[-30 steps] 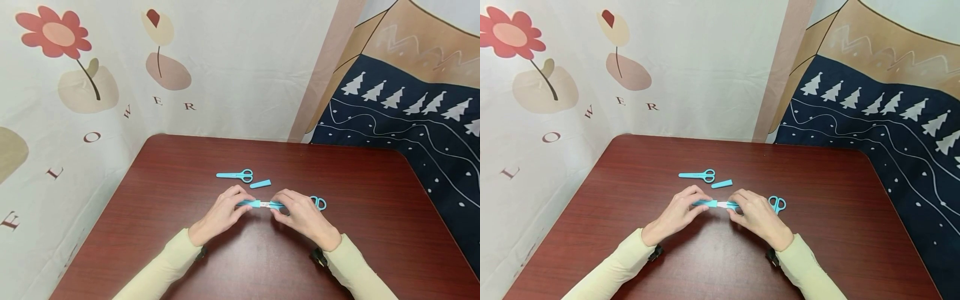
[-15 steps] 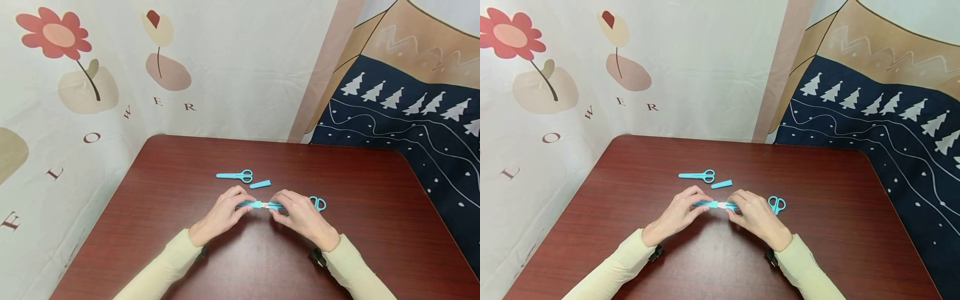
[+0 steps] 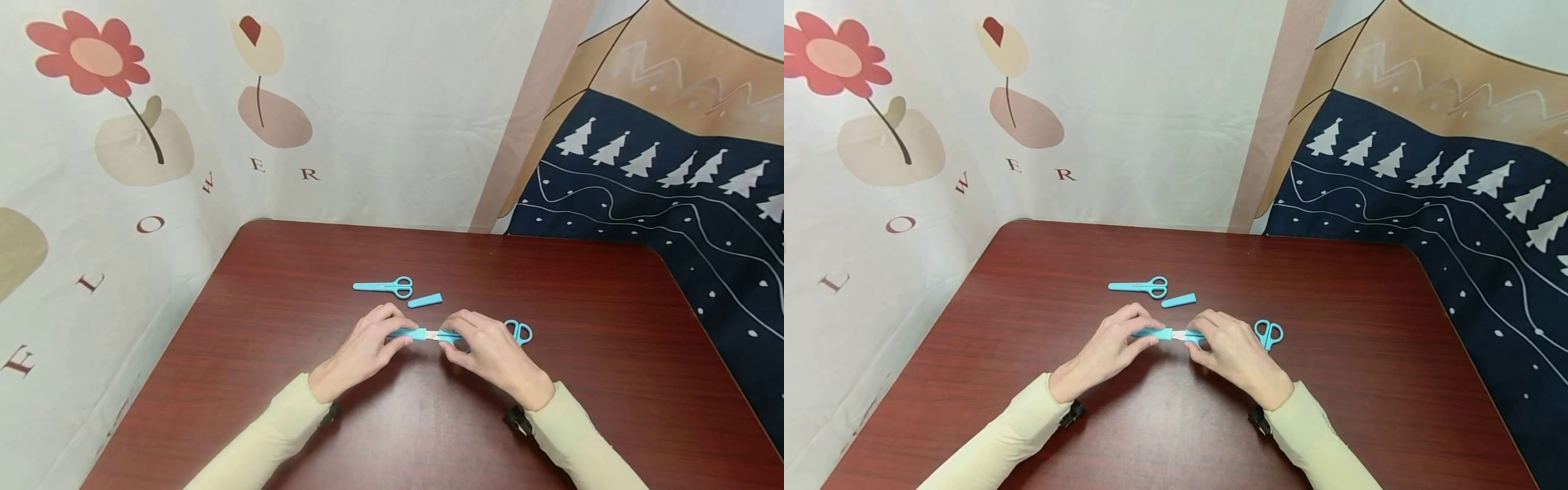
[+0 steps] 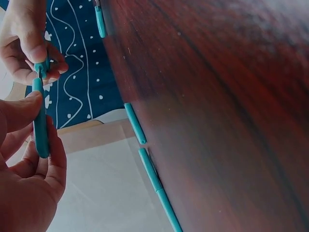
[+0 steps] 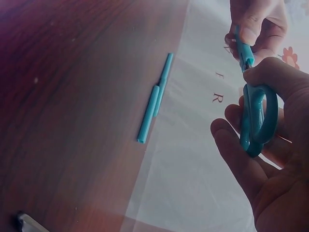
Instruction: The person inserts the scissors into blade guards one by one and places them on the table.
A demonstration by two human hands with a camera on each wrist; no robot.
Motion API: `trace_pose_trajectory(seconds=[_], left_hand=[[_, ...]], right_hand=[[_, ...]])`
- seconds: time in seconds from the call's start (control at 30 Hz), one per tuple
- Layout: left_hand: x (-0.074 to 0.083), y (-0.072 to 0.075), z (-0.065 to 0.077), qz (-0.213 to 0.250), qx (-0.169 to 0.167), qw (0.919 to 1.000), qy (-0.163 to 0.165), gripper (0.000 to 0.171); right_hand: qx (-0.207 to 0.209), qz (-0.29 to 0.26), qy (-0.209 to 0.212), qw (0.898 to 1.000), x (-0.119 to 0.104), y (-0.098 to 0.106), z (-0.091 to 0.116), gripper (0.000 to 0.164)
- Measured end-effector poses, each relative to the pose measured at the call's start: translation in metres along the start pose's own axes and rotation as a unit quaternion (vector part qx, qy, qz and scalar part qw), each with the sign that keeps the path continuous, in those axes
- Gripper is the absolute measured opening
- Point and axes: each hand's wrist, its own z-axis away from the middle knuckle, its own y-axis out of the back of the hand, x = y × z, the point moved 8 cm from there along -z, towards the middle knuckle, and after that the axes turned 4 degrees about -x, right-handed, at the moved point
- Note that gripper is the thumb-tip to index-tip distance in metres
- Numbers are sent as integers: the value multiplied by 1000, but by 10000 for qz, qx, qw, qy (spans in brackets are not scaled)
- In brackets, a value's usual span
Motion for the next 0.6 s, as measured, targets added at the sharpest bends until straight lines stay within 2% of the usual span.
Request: trace_pose_trajectory(seconds=[0.6], left_hand=[[-1,-3,-2,-106,-74,9999,-6,21]], right_hand=[[11,17,17,10000,0,0,0,23]])
